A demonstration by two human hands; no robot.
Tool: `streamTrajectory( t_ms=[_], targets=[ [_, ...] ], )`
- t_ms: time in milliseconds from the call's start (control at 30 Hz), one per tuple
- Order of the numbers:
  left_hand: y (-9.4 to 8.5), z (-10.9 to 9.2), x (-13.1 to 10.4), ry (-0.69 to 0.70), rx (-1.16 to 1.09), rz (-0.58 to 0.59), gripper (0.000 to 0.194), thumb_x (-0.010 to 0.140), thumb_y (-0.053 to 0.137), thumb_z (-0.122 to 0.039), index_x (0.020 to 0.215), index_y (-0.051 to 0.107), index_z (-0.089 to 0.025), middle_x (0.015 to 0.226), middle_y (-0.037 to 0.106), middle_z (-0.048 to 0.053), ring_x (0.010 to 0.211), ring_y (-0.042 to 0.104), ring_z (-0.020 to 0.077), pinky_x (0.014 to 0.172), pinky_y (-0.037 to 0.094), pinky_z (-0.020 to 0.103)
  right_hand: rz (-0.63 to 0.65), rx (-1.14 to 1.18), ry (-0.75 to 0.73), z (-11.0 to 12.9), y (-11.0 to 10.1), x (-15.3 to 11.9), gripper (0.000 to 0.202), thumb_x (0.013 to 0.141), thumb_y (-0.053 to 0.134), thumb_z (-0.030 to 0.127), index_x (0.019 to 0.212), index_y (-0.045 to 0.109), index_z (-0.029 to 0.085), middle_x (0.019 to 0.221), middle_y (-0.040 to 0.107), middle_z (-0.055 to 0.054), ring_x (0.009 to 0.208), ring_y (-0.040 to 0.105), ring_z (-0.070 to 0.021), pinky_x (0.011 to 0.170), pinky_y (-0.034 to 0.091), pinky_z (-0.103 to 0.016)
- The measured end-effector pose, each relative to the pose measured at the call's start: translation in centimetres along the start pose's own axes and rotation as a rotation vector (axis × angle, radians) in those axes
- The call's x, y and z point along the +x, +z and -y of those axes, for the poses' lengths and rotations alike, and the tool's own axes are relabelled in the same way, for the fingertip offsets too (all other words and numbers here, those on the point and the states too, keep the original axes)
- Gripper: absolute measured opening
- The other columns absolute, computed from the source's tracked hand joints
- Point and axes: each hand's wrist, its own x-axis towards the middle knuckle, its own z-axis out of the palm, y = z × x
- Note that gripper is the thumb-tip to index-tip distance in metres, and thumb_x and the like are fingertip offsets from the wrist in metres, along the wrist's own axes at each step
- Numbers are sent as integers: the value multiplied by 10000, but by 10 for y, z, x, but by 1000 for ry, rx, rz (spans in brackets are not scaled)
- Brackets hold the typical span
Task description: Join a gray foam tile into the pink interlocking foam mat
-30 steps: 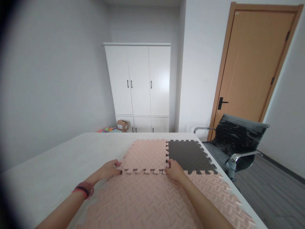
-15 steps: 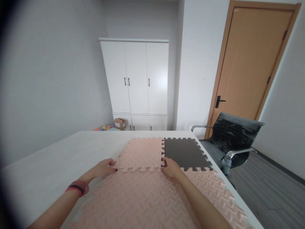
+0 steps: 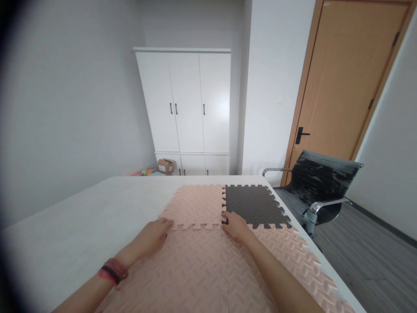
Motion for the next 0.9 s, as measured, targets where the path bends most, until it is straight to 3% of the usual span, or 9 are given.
streamTrajectory(
  t_ms=[67, 133, 267, 400, 533, 667, 733, 900],
  targets=[
    [1, -14, -9, 84, -29, 33, 490, 794, 340, -179, 1262, 465, -247, 1184, 577, 91, 1071, 555, 220, 939, 399, 373, 8, -32, -14, 2, -3, 0, 487, 749, 569, 385, 1223, 558, 275, 1023, 634, -69, 925, 602, -206, 727, 384, -280],
    [2, -20, -13, 96, -42, 52, 514, 826, 319, -223, 1333, 403, -222, 1254, 557, 105, 1134, 531, 224, 988, 381, 380, 23, -68, -24, 3, -5, 1, 475, 749, 572, 411, 1206, 579, 281, 1029, 643, -78, 945, 607, -225, 736, 396, -292],
    [1, -14, -15, 29, -42, 77, 509, 849, 295, -276, 1309, 445, -118, 1325, 526, 153, 1249, 446, 291, 1082, 288, 473, 46, -148, -40, 4, -10, 2, 440, 760, 564, 434, 1180, 602, 307, 1075, 634, -96, 966, 614, -255, 743, 415, -320],
    [0, -8, -18, -5, -47, 104, 489, 861, 287, -312, 1315, 448, -223, 1430, 433, 68, 1316, 369, 293, 1061, 313, 524, 21, -227, -60, 10, -9, -3, 404, 801, 527, 413, 1185, 588, 300, 1071, 604, -112, 892, 630, -249, 720, 429, -332],
    [0, -22, -18, -21, -23, 53, 451, 863, 273, -282, 1226, 520, -176, 1373, 476, 141, 1232, 466, 290, 996, 379, 497, -65, -291, -80, 22, -2, -11, 326, 833, 486, 311, 1124, 605, 226, 1135, 561, -152, 992, 577, -286, 719, 435, -351],
    [3, -36, -18, -90, -10, 4, 447, 866, 242, -267, 1182, 540, -157, 1322, 507, 177, 1162, 519, 323, 1021, 271, 627, -104, -319, -167, 28, 5, -17, 290, 858, 404, 186, 1063, 609, 174, 1160, 584, -143, 1111, 506, -277, 856, 394, -383],
    [7, -34, -18, -133, -24, 14, 465, 863, 248, -271, 1236, 506, -170, 1351, 481, 179, 1214, 479, 337, 1027, 237, 659, -98, -317, -206, 26, 5, -19, 310, 873, 359, 163, 1070, 598, 165, 1112, 621, -128, 1074, 532, -251, 889, 370, -380],
    [8, -20, -19, -154, -83, 92, 522, 830, 317, -275, 1332, 424, -180, 1440, 370, 202, 1318, 373, 327, 1030, 288, 620, -67, -305, -257, 19, 0, -20, 287, 858, 397, 180, 1054, 606, 199, 1081, 656, -102, 1046, 562, -242, 878, 351, -381]
  ],
)
